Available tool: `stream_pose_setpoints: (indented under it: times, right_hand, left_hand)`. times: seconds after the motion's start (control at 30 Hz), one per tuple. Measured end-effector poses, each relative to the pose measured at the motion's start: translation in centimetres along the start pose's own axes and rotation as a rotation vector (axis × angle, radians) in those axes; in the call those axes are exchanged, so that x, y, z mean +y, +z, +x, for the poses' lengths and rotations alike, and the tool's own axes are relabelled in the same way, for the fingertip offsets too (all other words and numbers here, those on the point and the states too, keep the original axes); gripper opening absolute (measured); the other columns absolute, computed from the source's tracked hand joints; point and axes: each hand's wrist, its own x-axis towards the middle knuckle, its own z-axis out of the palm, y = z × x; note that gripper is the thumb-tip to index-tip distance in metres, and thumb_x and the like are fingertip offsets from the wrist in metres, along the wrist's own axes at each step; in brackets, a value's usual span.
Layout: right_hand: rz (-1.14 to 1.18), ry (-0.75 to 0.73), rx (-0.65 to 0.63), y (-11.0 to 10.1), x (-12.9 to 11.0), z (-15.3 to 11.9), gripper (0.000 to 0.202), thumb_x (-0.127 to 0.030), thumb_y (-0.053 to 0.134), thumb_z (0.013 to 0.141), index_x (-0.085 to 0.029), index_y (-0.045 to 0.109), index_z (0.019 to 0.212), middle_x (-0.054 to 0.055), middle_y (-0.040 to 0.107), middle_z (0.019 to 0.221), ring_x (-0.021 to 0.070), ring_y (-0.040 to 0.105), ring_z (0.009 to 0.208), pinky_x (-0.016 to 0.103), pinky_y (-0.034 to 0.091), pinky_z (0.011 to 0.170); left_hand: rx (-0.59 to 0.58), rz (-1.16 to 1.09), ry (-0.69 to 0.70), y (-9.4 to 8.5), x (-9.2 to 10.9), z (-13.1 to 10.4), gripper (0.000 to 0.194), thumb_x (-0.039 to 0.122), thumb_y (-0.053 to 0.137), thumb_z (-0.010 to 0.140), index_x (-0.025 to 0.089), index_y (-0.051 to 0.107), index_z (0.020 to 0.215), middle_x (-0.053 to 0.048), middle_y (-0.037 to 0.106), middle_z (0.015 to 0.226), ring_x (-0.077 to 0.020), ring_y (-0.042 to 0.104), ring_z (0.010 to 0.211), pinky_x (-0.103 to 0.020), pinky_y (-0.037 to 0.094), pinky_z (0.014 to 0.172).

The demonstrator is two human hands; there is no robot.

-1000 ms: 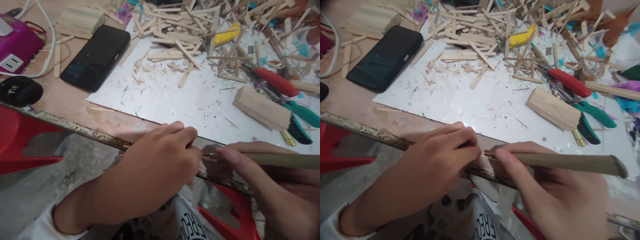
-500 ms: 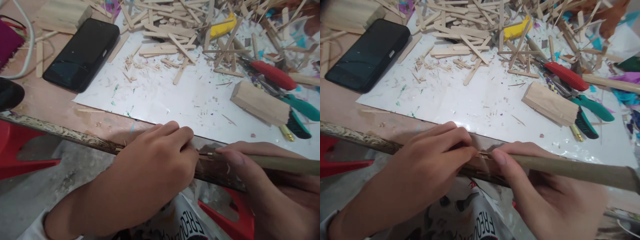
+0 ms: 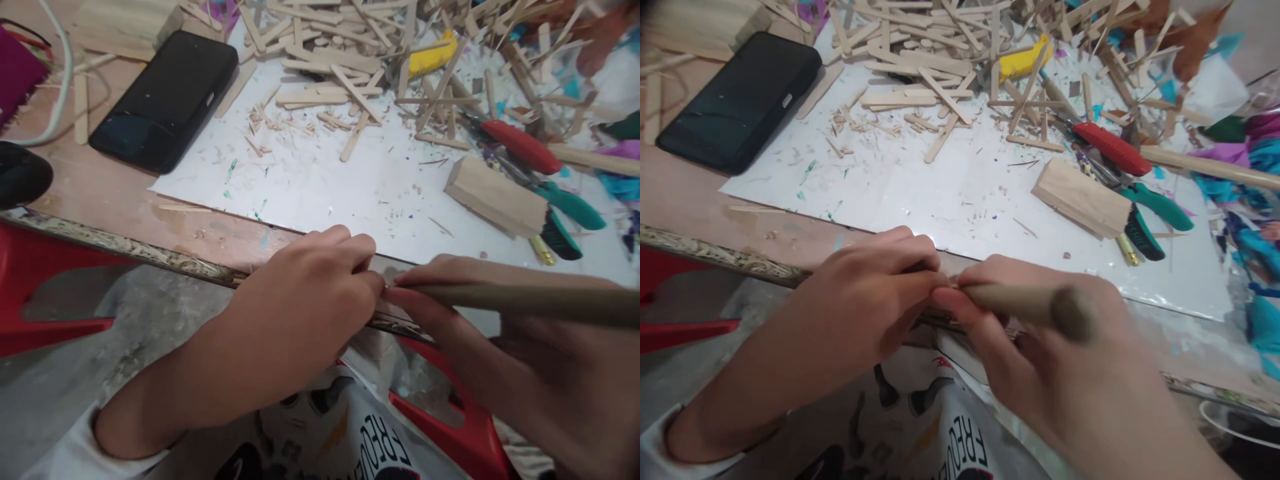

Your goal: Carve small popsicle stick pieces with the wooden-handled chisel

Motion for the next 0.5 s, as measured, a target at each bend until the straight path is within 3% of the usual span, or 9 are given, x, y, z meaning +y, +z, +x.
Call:
stream_pose_setpoints:
  times: [0.07, 0.17, 0.33, 0.5]
  right_hand:
    - [-0.036, -0.044, -0.004, -0.3, -0.9, 1.1, 0.021, -0.044, 0.078, 0.106, -0.036, 0.089, 0.091, 0.000, 0.085, 0.087, 0.0189, 0.075, 0.073, 0.026, 0.052, 0.050]
    - [0.117, 0.081, 0.073, -0.5, -1.1, 1.9, 0.024, -0.047, 0.091, 0.095, -0.031, 0.088, 0.077, 0.002, 0.083, 0.075, 0.0165, 0.074, 0.062, 0.022, 0.055, 0.049]
    - [0.281, 0.258, 0.194, 0.3, 0.6, 1.3, 0.033, -0.054, 0.090, 0.096, -0.025, 0.087, 0.083, 0.006, 0.078, 0.065, 0.0190, 0.073, 0.054, 0.024, 0.061, 0.048]
    - [0.337, 0.300, 0.115, -0.1, 0.6, 2.4, 0.044, -0.065, 0.097, 0.086, -0.024, 0.085, 0.075, 0.005, 0.075, 0.060, 0.0161, 0.068, 0.048, 0.021, 0.055, 0.042]
  left_hand:
    - [0.004, 0.018, -0.017, 0.2, -0.1, 0.0, 0.024, 0.001, 0.069, 0.106, 0.020, 0.080, 0.097, -0.001, 0.069, 0.098, -0.0216, 0.060, 0.090, -0.038, 0.045, 0.075]
    - [0.041, 0.021, 0.014, 0.5, -0.2, 0.1, 0.024, -0.001, 0.069, 0.102, 0.020, 0.079, 0.096, -0.002, 0.070, 0.099, -0.0225, 0.061, 0.090, -0.038, 0.045, 0.076]
    - [0.065, 0.037, 0.049, 0.8, -0.3, 0.1, 0.028, -0.003, 0.066, 0.101, 0.021, 0.072, 0.088, -0.002, 0.069, 0.097, -0.0224, 0.059, 0.089, -0.037, 0.049, 0.084]
    - [0.050, -0.011, 0.038, 0.8, -0.2, 0.0, 0.026, -0.001, 0.063, 0.106, 0.020, 0.076, 0.097, -0.003, 0.072, 0.103, -0.0225, 0.063, 0.099, -0.037, 0.053, 0.102]
